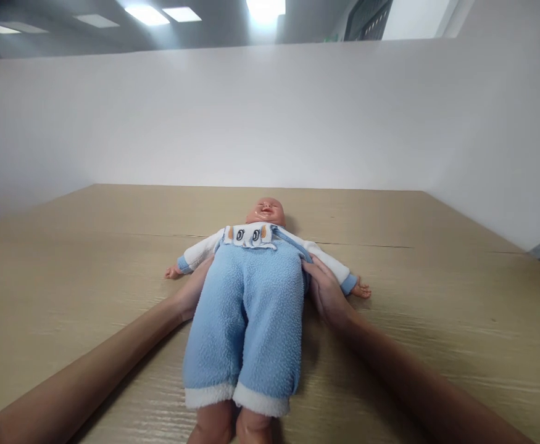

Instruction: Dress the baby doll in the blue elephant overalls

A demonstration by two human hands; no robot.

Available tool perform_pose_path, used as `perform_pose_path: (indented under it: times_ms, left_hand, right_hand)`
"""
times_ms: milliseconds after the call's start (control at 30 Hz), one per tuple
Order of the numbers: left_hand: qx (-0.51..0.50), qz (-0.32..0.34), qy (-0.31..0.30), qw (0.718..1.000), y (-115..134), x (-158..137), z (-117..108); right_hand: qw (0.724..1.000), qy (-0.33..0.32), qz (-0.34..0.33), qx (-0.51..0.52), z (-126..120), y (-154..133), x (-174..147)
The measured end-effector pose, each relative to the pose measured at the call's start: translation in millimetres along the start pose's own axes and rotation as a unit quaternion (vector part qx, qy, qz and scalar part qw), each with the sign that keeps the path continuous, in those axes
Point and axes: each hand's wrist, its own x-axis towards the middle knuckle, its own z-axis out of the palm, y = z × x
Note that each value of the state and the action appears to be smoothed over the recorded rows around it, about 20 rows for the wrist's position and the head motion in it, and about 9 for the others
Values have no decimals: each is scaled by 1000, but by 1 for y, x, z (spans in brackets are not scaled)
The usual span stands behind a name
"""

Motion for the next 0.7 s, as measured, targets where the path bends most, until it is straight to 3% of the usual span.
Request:
perform_pose_path:
  times_ms: [267, 400, 500, 700]
  left_hand:
    - [9, 13, 34, 999, 2, 0, 1]
    - [7, 19, 6, 1000, 2, 6, -7]
    - [-48, -11, -21, 999, 2, 10, -15]
    - [-134, -86, 17, 987, 8, 11, -21]
  right_hand:
    - [1000, 8, -23, -10, -3, 3, 1]
    - [999, -1, -32, -14, -2, 3, 0]
    - [999, 10, -38, 2, 0, 3, 0]
    - [999, 7, -22, 22, 1, 2, -1]
